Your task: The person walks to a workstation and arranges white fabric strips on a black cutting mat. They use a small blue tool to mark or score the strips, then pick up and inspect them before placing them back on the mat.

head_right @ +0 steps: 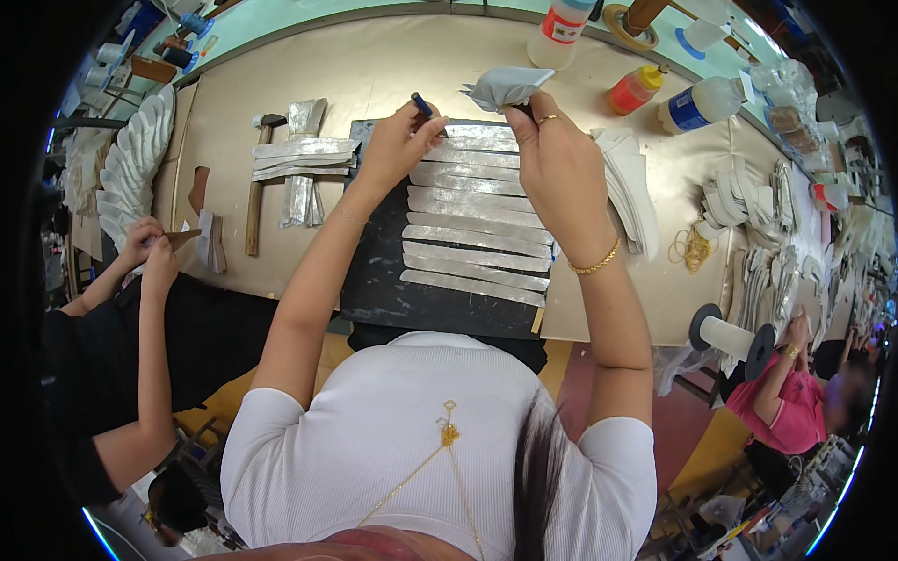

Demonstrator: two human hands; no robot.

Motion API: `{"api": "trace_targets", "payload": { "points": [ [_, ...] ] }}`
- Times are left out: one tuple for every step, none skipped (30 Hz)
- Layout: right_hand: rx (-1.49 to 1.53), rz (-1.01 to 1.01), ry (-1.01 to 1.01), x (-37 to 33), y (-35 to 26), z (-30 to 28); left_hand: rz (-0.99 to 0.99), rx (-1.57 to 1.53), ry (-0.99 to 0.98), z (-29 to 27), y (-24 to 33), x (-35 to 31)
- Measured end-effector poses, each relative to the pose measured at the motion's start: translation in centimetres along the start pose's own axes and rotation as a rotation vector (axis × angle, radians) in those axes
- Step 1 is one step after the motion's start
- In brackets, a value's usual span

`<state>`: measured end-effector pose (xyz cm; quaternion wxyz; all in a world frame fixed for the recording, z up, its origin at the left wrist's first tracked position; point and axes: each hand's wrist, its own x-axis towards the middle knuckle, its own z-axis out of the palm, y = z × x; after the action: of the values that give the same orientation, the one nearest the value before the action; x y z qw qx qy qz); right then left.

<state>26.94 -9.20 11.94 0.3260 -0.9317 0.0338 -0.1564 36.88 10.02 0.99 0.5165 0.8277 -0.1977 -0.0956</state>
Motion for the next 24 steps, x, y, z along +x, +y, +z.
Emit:
{"api": "trace_targets", "payload": {
  "points": [
    [-0.002,0.005,-0.008,0.09,0.03,0.07,0.012,0.06,0.004,-0.05,-0.24,0.04],
    [-0.005,0.01,-0.015,0.17,0.08,0.16,0.024,0.121,0.008,0.02,-0.66,0.07],
    [-0.007,0.014,-0.022,0.26,0.12,0.23,0.036,0.181,0.011,0.02,-0.88,0.13],
    [-0.014,0.006,-0.022,0.2,0.08,0.21,0.035,0.149,0.028,0.09,-0.76,0.06],
    [-0.02,-0.002,-0.021,0.16,-0.01,0.21,0.034,0.117,0.045,0.16,-0.53,-0.05],
    [-0.025,-0.009,-0.021,0.1,-0.04,0.21,0.032,0.085,0.061,0.21,-0.39,-0.08],
    [-0.021,-0.009,-0.021,0.04,-0.02,0.19,0.032,0.095,0.061,0.22,-0.35,-0.06],
    [-0.016,-0.009,-0.021,-0.04,0.03,0.21,0.032,0.104,0.061,0.22,-0.33,-0.05],
    [-0.012,-0.008,-0.021,-0.12,0.09,0.25,0.032,0.114,0.061,0.23,-0.33,-0.05],
    [-0.013,-0.011,-0.02,-0.17,0.19,0.31,0.041,0.126,0.06,0.21,-0.35,-0.04],
    [-0.014,-0.015,-0.02,-0.22,0.31,0.36,0.05,0.138,0.059,0.2,-0.38,-0.03],
    [-0.014,-0.018,-0.019,-0.27,0.4,0.41,0.059,0.15,0.058,0.19,-0.41,-0.03],
    [-0.009,-0.022,-0.017,-0.31,0.45,0.44,0.068,0.151,0.066,0.26,-0.42,-0.05],
    [-0.003,-0.027,-0.015,-0.35,0.49,0.46,0.076,0.152,0.075,0.39,-0.41,-0.08],
    [0.003,-0.031,-0.014,-0.38,0.49,0.47,0.084,0.153,0.083,0.47,-0.4,-0.11],
    [-0.001,-0.027,-0.022,-0.4,0.43,0.47,0.076,0.183,0.072,0.45,-0.38,-0.13],
    [-0.006,-0.024,-0.029,-0.42,0.32,0.44,0.067,0.213,0.061,0.41,-0.33,-0.14],
    [-0.01,-0.02,-0.037,-0.42,0.21,0.42,0.059,0.243,0.05,0.38,-0.28,-0.14],
    [-0.009,-0.024,-0.035,-0.44,0.13,0.42,0.053,0.244,0.043,0.35,-0.25,-0.15],
    [-0.008,-0.027,-0.034,-0.46,0.05,0.42,0.047,0.245,0.036,0.33,-0.21,-0.15],
    [-0.007,-0.029,-0.032,-0.46,-0.02,0.41,0.041,0.245,0.03,0.33,-0.19,-0.15],
    [-0.003,-0.035,-0.03,-0.43,-0.09,0.4,0.056,0.26,0.038,0.38,-0.24,-0.18],
    [0.001,-0.041,-0.027,-0.4,-0.17,0.38,0.071,0.274,0.047,0.49,-0.32,-0.22],
    [0.005,-0.046,-0.024,-0.34,-0.27,0.33,0.087,0.289,0.055,0.57,-0.36,-0.26]
  ]
}}
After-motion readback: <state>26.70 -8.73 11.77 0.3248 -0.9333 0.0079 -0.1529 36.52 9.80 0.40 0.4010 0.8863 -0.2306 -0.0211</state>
